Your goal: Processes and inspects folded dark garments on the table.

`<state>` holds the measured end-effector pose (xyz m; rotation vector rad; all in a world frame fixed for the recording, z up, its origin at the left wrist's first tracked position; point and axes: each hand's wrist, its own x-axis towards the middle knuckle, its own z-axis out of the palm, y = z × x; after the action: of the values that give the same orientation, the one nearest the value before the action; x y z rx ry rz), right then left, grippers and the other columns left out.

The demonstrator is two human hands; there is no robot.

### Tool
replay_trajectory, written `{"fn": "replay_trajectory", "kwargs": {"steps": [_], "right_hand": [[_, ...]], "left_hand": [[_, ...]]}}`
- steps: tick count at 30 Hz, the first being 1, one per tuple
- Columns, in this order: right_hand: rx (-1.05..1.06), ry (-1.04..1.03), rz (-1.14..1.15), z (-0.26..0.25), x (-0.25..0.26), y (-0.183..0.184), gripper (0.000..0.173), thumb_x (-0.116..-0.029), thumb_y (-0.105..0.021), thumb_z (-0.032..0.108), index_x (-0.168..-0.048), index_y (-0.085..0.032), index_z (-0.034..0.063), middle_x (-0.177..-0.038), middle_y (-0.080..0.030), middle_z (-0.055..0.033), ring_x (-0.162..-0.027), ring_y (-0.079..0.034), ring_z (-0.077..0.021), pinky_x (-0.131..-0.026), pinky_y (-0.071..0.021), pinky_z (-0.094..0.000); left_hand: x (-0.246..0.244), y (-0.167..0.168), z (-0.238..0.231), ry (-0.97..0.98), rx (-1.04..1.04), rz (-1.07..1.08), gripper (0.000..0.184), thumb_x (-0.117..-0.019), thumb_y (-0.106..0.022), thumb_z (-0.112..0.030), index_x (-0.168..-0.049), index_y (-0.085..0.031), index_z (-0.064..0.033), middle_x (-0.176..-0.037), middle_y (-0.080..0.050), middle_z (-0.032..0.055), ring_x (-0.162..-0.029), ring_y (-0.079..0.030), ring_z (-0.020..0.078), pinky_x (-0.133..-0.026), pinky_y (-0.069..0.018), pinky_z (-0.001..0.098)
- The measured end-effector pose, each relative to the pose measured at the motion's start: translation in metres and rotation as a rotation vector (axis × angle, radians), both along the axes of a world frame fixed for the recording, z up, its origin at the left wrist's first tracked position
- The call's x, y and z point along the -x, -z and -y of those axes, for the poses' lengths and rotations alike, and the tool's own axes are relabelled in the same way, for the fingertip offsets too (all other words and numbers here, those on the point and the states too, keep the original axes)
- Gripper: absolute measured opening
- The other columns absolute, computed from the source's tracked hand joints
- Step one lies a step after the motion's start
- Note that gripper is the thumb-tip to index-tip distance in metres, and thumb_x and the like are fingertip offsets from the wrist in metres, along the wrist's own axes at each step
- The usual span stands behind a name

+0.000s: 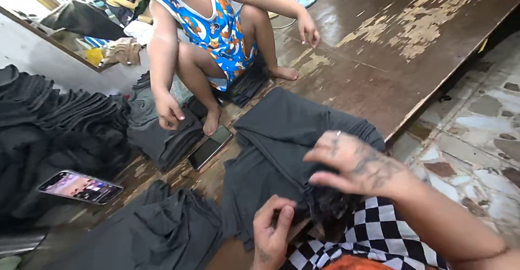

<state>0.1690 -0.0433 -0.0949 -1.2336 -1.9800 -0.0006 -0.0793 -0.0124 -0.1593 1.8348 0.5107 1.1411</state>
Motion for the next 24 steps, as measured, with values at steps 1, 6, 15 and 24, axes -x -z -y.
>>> {"fn": "replay_trajectory", "kwargs": {"steps": [1,6,15,24], "right_hand": [[0.037,-0.062,-0.007,-0.003,0.011,0.009,0.028,-0.0994,-0.061,0.028,-0.101,-0.074,0.0027,-0.092,-0.071,-0.0173,-0.090,-0.071,-0.0359,-0.081,-0.0574,-0.0492],[-0.085,-0.101,-0.181,-0.013,0.019,0.039,0.017,-0.0956,-0.058,0.014,-0.091,-0.072,0.0049,-0.090,-0.071,-0.0144,-0.088,-0.069,-0.0291,-0.080,-0.0556,-0.0393],[-0.157,-0.124,-0.163,-0.008,0.013,0.046,0.018,-0.0953,-0.060,0.019,-0.090,-0.074,0.0095,-0.083,-0.069,-0.0100,-0.081,-0.067,-0.0250,-0.075,-0.0525,-0.0371],[-0.201,-0.113,-0.192,-0.009,0.018,0.053,0.019,-0.0980,-0.058,0.025,-0.090,-0.072,0.0146,-0.084,-0.068,-0.0044,-0.084,-0.066,-0.0175,-0.077,-0.0527,-0.0315]], "left_hand": [[-0.010,-0.006,-0.001,-0.033,0.006,0.039,0.021,-0.1051,-0.056,-0.036,-0.109,-0.072,-0.0233,-0.087,-0.064,-0.0165,-0.067,-0.053,-0.0108,-0.059,-0.0441,0.0076],[-0.034,-0.020,-0.007,-0.191,0.032,0.098,0.018,-0.1005,-0.058,-0.015,-0.105,-0.071,-0.0040,-0.095,-0.066,-0.0081,-0.071,-0.054,-0.0067,-0.061,-0.0457,0.0112],[-0.050,-0.025,-0.008,-0.184,0.014,-0.044,0.013,-0.0939,-0.060,-0.009,-0.089,-0.067,0.0004,-0.085,-0.063,-0.0019,-0.078,-0.059,-0.0031,-0.070,-0.0500,0.0126],[-0.013,-0.006,-0.020,0.158,0.079,-0.107,0.026,-0.1049,-0.054,-0.037,-0.096,-0.061,-0.0135,-0.096,-0.057,-0.0061,-0.081,-0.054,-0.0053,-0.070,-0.0473,0.0121]]}}
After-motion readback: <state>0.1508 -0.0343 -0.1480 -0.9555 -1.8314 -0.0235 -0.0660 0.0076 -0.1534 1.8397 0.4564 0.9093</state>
